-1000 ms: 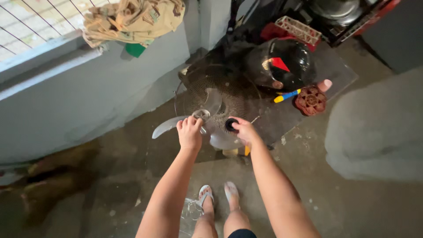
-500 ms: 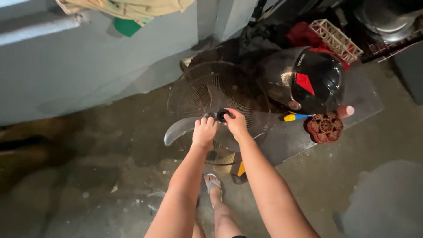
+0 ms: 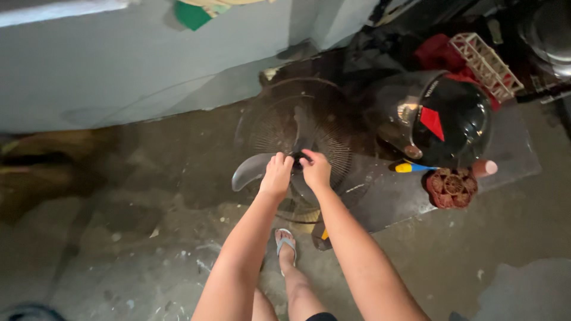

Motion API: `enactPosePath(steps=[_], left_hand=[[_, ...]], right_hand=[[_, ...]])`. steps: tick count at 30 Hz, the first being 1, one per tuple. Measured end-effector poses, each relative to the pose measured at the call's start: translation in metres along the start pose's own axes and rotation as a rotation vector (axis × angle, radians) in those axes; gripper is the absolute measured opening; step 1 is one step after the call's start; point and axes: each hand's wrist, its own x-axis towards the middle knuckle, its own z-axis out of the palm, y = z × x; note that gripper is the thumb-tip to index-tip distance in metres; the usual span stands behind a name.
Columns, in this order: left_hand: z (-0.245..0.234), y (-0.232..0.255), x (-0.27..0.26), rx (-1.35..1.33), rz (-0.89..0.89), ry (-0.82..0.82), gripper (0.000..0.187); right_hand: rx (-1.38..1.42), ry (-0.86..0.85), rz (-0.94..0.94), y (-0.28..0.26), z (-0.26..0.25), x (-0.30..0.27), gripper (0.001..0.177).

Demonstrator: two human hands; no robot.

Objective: The person disassembles a standing electric fan by removing the front grille, fan blades, and rear grille. They then use a brush to clean the fan motor housing.

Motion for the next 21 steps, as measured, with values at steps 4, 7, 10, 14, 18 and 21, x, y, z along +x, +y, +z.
enactPosePath(steps=[4, 7, 10, 14, 18, 21], left_hand=[[-0.04, 0.009, -0.024, -0.146, -0.03, 0.161, 0.053], [-0.071, 0.014, -0.046, -0.156, -0.101, 0.327, 0.051], [-0.099, 0.014, -0.072, -0.105, -0.168, 0.488, 0.049], [-0.127, 0.012, -0.128, 0.023, -0.337, 0.6, 0.052], [-0.157, 0.006, -0.195, 0.134, -0.526, 0.658, 0.061], [-0.185, -0.006, -0.252, 0.147, -0.617, 0.75, 0.066]], right_hand=[[0.018, 0.006, -0.005, -0.009, -0.007, -0.007, 0.048], [-0.061, 0.043, -0.055, -0.023, -0.01, -0.013, 0.05], [-0.087, 0.141, -0.151, -0.056, -0.011, -0.031, 0.048], [0.011, 0.04, -0.283, -0.124, -0.009, -0.083, 0.04], [0.028, -0.034, -0.53, -0.205, 0.002, -0.149, 0.041], [0.099, -0.153, -0.569, -0.264, 0.018, -0.206, 0.045]])
